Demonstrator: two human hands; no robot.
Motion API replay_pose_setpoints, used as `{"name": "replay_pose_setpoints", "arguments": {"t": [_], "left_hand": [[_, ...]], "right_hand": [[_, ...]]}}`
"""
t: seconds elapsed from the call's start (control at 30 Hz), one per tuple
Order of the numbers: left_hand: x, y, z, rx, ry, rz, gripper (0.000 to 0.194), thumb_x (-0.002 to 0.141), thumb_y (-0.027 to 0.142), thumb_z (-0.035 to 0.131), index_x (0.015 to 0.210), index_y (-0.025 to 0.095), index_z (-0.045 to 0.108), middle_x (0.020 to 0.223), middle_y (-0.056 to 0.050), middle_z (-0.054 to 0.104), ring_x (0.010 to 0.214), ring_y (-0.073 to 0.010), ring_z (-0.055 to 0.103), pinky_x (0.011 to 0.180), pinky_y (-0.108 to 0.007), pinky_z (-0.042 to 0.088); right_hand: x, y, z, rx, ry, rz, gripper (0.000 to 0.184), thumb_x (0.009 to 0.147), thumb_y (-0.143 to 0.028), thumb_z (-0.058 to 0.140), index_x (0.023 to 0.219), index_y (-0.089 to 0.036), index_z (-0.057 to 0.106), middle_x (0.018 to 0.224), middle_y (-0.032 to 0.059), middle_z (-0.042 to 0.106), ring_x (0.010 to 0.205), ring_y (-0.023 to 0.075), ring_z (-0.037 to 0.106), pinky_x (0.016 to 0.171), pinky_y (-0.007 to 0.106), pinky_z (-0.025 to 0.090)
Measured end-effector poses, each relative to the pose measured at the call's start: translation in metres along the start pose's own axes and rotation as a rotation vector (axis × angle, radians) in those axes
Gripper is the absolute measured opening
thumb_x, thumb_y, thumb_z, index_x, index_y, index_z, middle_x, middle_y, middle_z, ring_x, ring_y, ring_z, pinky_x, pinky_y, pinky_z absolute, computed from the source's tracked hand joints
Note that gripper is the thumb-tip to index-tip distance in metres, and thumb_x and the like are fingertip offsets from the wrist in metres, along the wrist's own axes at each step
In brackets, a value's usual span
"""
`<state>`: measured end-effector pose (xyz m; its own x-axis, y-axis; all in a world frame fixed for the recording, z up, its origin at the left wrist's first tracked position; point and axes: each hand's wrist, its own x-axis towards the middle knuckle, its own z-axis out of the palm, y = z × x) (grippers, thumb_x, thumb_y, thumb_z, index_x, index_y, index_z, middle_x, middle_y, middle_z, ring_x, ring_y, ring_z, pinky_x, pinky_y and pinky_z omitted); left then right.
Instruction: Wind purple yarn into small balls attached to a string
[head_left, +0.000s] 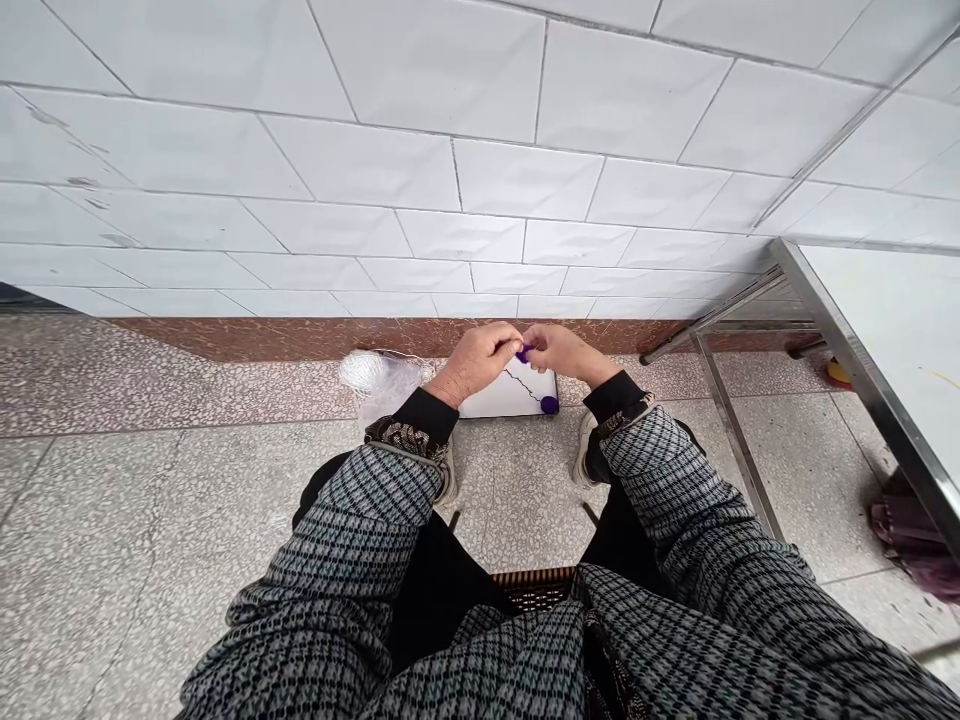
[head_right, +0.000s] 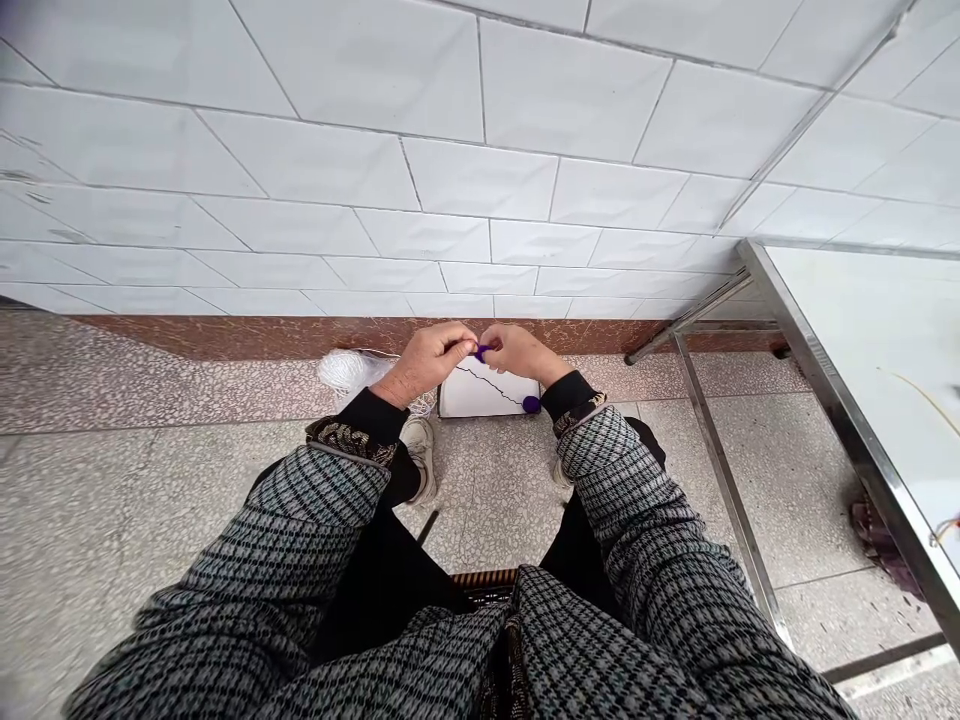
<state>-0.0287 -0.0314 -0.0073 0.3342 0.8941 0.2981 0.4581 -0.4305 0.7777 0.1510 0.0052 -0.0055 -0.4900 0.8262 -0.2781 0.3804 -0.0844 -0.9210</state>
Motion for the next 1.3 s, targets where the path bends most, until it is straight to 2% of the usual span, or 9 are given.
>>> {"name": "replay_pose_setpoints", "arguments": {"t": [0.13, 0.23, 0.33, 0.5, 0.63, 0.77, 0.97, 1.13, 1.3], "left_hand": [[0.002, -0.01, -0.002, 0.044, 0.094, -0.151, 0.02, 0.087, 0.027, 0.047, 0.077, 0.018, 0.062, 0.075, -0.003, 0.066, 0.072, -0.0168, 0.057, 0.072, -0.029, 0.045], [0.003, -0.016, 0.005, 0.065, 0.105, -0.247, 0.02, 0.088, 0.028, 0.046, 0.08, 0.018, 0.063, 0.073, -0.002, 0.065, 0.071, -0.0171, 0.056, 0.071, -0.029, 0.044], [0.003, -0.014, 0.014, 0.045, -0.065, -0.161, 0.019, 0.087, 0.027, 0.048, 0.076, 0.018, 0.061, 0.073, -0.002, 0.063, 0.071, -0.0165, 0.056, 0.07, -0.028, 0.043], [0.0, -0.002, 0.016, 0.054, -0.2, 0.054, 0.021, 0.088, 0.025, 0.049, 0.07, 0.018, 0.058, 0.072, -0.002, 0.061, 0.07, -0.0151, 0.055, 0.07, -0.028, 0.043], [0.0, -0.001, 0.004, 0.082, -0.083, 0.029, 0.019, 0.087, 0.022, 0.048, 0.074, 0.018, 0.061, 0.078, -0.004, 0.064, 0.075, -0.0166, 0.058, 0.074, -0.029, 0.045], [0.002, -0.007, -0.003, 0.094, 0.001, -0.058, 0.02, 0.087, 0.024, 0.048, 0.073, 0.017, 0.06, 0.078, -0.005, 0.065, 0.076, -0.0178, 0.058, 0.075, -0.03, 0.045], [0.003, -0.01, 0.009, 0.064, -0.042, -0.124, 0.021, 0.087, 0.027, 0.047, 0.072, 0.018, 0.058, 0.072, -0.002, 0.061, 0.071, -0.0162, 0.055, 0.07, -0.028, 0.044], [0.0, 0.003, 0.015, -0.003, -0.195, 0.026, 0.021, 0.087, 0.027, 0.047, 0.072, 0.018, 0.058, 0.073, -0.002, 0.062, 0.07, -0.0151, 0.055, 0.07, -0.028, 0.043], [0.0, 0.005, 0.002, -0.022, -0.061, 0.008, 0.022, 0.088, 0.03, 0.047, 0.075, 0.017, 0.059, 0.076, -0.004, 0.064, 0.073, -0.0163, 0.057, 0.072, -0.029, 0.046]], "right_hand": [[-0.005, -0.005, -0.001, 0.259, -0.188, -0.045, 0.012, 0.074, -0.01, 0.07, 0.079, -0.016, 0.06, 0.065, -0.0033, 0.062, 0.054, 0.0065, 0.054, 0.053, 0.02, 0.047], [-0.005, -0.007, -0.004, 0.561, -0.098, -0.079, 0.02, 0.072, -0.02, 0.075, 0.084, -0.016, 0.06, 0.065, -0.0043, 0.062, 0.055, 0.0057, 0.053, 0.055, 0.019, 0.047], [-0.001, -0.007, -0.006, 0.711, 0.039, -0.121, 0.026, 0.073, -0.027, 0.078, 0.085, -0.017, 0.057, 0.063, -0.0049, 0.06, 0.055, 0.0063, 0.053, 0.055, 0.019, 0.048], [0.005, 0.0, -0.003, 0.342, 0.212, 0.0, 0.02, 0.079, -0.012, 0.071, 0.076, -0.019, 0.052, 0.059, -0.0039, 0.057, 0.05, 0.0079, 0.051, 0.049, 0.021, 0.043], [0.0, 0.001, -0.001, 0.058, -0.014, 0.058, 0.021, 0.072, 0.0, 0.068, 0.072, -0.017, 0.058, 0.062, -0.0014, 0.06, 0.053, 0.0093, 0.054, 0.049, 0.022, 0.045], [-0.009, -0.005, -0.004, 0.235, -0.211, 0.029, 0.012, 0.074, -0.008, 0.07, 0.078, -0.016, 0.061, 0.065, -0.0022, 0.063, 0.055, 0.0081, 0.056, 0.053, 0.021, 0.048], [-0.006, -0.012, -0.01, 0.703, 0.088, -0.109, 0.027, 0.073, -0.023, 0.078, 0.086, -0.018, 0.055, 0.065, -0.0052, 0.06, 0.057, 0.0069, 0.056, 0.058, 0.019, 0.048], [0.003, -0.006, -0.009, 0.476, 0.315, -0.047, 0.018, 0.08, -0.014, 0.068, 0.079, -0.019, 0.051, 0.058, -0.0055, 0.058, 0.051, 0.007, 0.052, 0.052, 0.018, 0.044], [-0.001, -0.001, -0.005, 0.19, 0.08, 0.043, 0.02, 0.076, -0.001, 0.066, 0.075, -0.018, 0.056, 0.058, -0.0033, 0.059, 0.052, 0.0082, 0.054, 0.051, 0.02, 0.045]]}}
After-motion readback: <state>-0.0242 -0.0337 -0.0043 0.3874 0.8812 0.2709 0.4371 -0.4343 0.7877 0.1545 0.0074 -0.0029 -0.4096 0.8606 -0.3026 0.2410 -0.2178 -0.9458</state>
